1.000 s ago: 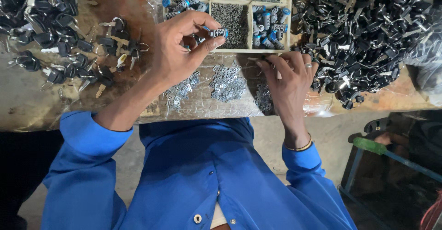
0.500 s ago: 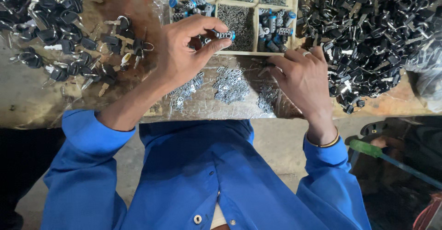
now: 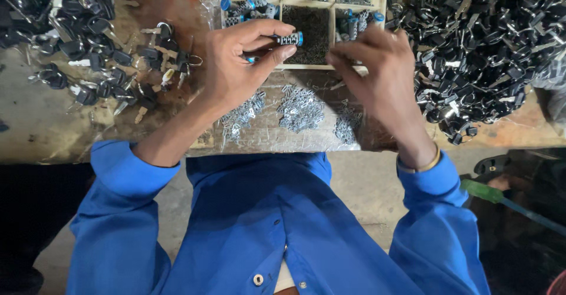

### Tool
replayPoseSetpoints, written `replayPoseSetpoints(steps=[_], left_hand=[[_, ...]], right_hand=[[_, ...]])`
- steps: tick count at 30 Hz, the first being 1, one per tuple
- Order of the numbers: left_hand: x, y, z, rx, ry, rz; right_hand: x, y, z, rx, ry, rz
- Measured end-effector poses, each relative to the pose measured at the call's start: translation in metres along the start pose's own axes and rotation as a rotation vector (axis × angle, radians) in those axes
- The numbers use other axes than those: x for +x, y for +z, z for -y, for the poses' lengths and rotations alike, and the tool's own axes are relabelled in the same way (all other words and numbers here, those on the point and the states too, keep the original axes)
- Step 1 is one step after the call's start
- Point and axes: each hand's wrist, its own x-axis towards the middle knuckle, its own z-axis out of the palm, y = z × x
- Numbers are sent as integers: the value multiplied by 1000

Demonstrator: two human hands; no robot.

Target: The person sits at a workbench assembling padlock cylinders. They pick small metal pin tumblers and springs from a compartment tray, insert them by hand into lock cores one at a time, and place finished cores with the piles of locks and keys on the table.

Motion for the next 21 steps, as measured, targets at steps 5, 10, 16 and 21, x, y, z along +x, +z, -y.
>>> replayPoseSetpoints(steps=[5,10,16,21], left_hand=[[3,-1,-5,-13,-70,-22],[10,0,-7,-41,-88,-46],[18,-2,-7,15,-137,-42],[22,-1,-6,-1,-149,-40]], right_hand=[[43,36,-8,-10,-162,-42],[58,48,-9,24,-120,3],[63,32,-22,120,-37,-27],[71,26,-21,127,-66,-44]])
